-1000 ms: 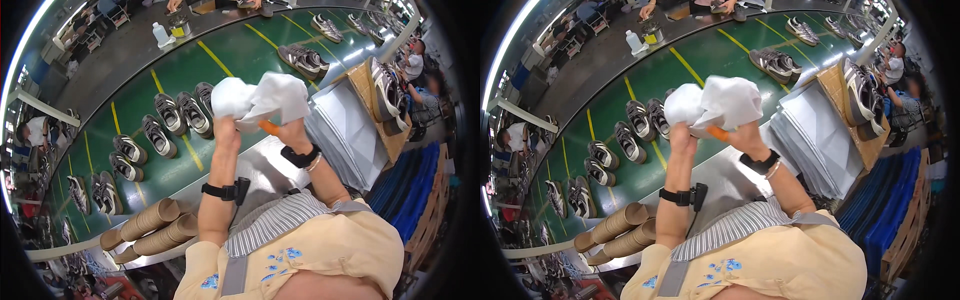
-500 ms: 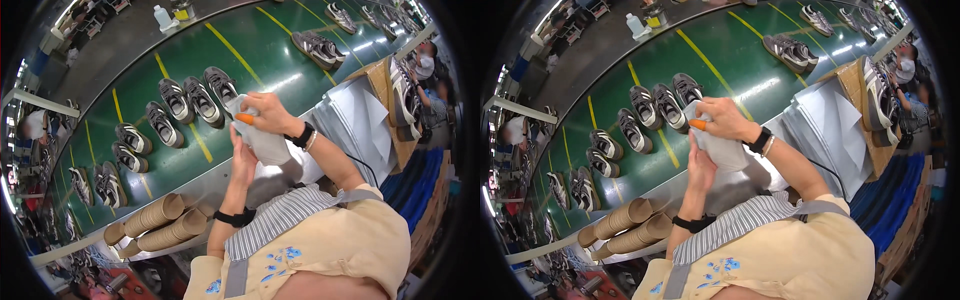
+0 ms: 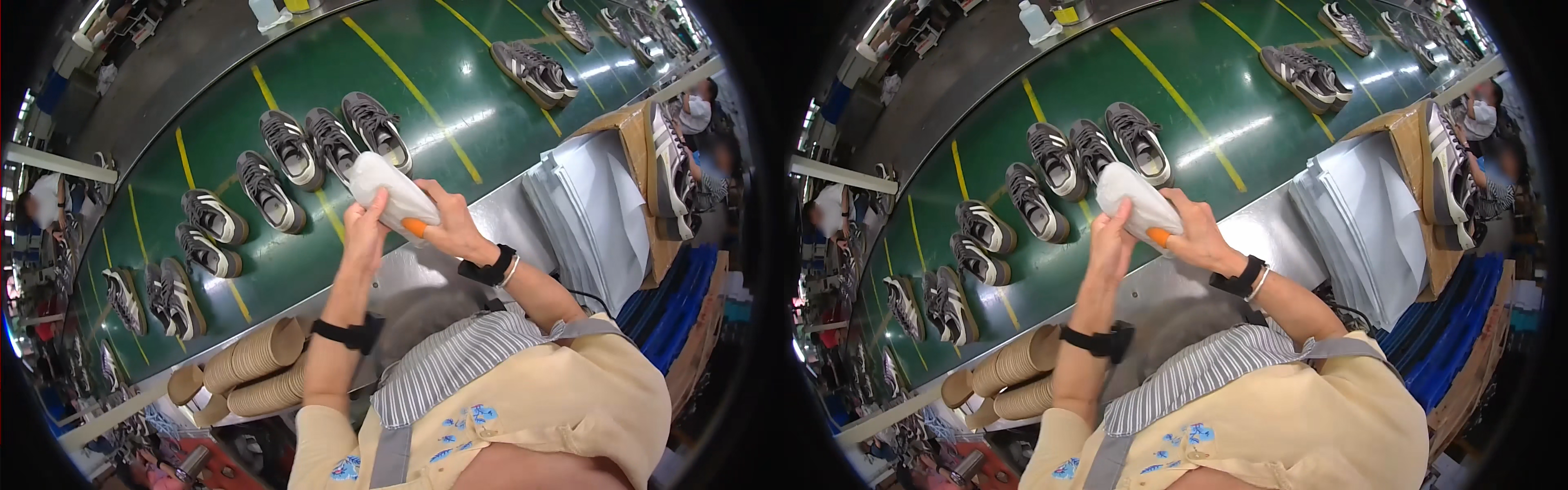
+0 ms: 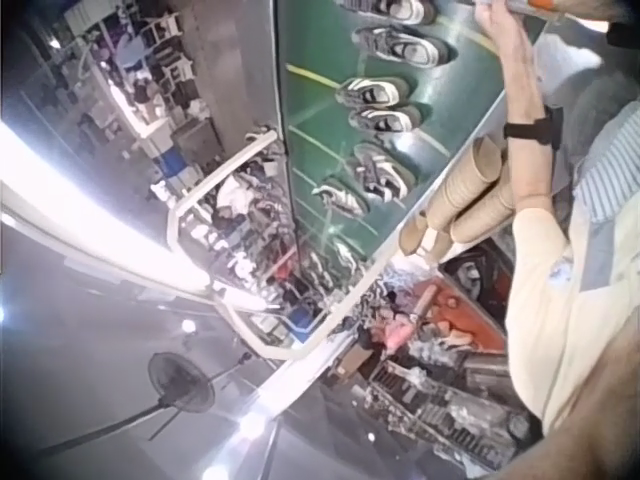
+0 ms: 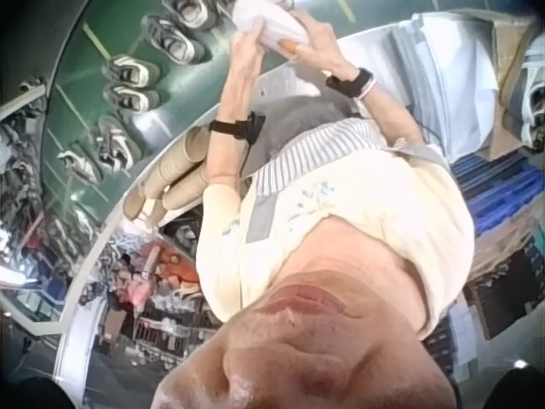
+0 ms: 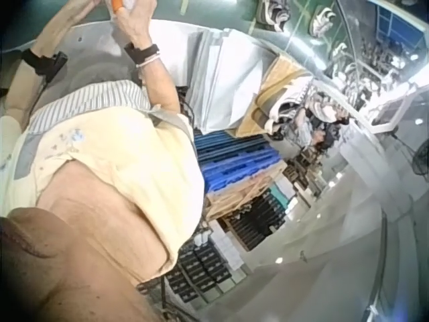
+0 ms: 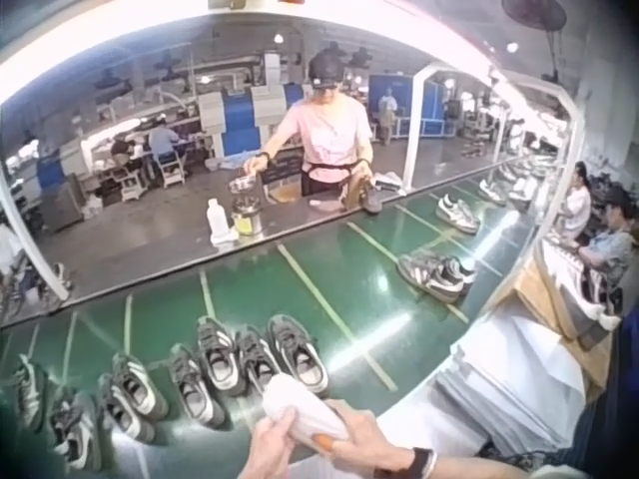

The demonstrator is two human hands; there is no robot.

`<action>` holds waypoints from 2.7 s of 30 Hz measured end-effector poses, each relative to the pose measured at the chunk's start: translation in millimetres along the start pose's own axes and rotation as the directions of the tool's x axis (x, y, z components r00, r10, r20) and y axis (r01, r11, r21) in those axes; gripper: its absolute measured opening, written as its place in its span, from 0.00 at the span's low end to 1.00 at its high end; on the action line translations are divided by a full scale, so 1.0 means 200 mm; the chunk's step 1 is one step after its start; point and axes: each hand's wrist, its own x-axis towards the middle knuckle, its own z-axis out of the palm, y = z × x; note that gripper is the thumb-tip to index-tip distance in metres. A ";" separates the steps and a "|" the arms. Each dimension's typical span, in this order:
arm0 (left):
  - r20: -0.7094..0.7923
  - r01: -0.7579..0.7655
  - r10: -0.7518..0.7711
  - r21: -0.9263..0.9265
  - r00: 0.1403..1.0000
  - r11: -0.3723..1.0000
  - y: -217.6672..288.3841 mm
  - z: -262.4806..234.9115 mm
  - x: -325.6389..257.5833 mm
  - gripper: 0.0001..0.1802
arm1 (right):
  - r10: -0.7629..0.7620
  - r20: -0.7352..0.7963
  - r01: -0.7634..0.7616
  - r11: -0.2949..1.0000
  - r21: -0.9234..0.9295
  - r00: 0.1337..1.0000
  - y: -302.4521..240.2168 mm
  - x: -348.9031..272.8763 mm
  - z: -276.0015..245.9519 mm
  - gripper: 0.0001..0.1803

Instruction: The person wraps shoe trees in tissue paper and stuffs them into shoes on a conveyor belt, occasionally unwrapping new stacks of shoe trees from plastic film.

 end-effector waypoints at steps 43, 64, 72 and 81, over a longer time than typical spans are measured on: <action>0.759 -0.687 0.145 0.640 0.635 -0.345 0.34 -0.51 1.00 0.06 | -0.409 0.108 0.389 0.704 -0.594 0.906 0.24 0.66 0.53 0.31; 0.302 -0.286 0.474 0.952 0.827 -0.107 0.60 -1.08 -1.47 0.19 | -0.283 0.591 0.139 0.951 0.277 0.755 -0.17 -0.17 0.95 0.09; 0.285 -0.223 0.293 0.948 0.913 -0.226 0.10 -1.20 -1.71 0.42 | -0.759 0.509 0.390 0.647 0.655 0.405 -0.35 -0.76 1.50 0.10; 0.300 -0.385 0.393 0.909 0.869 0.158 0.25 -1.14 -1.69 0.49 | -0.638 0.436 0.364 0.745 0.559 0.635 -0.51 -0.77 1.18 0.08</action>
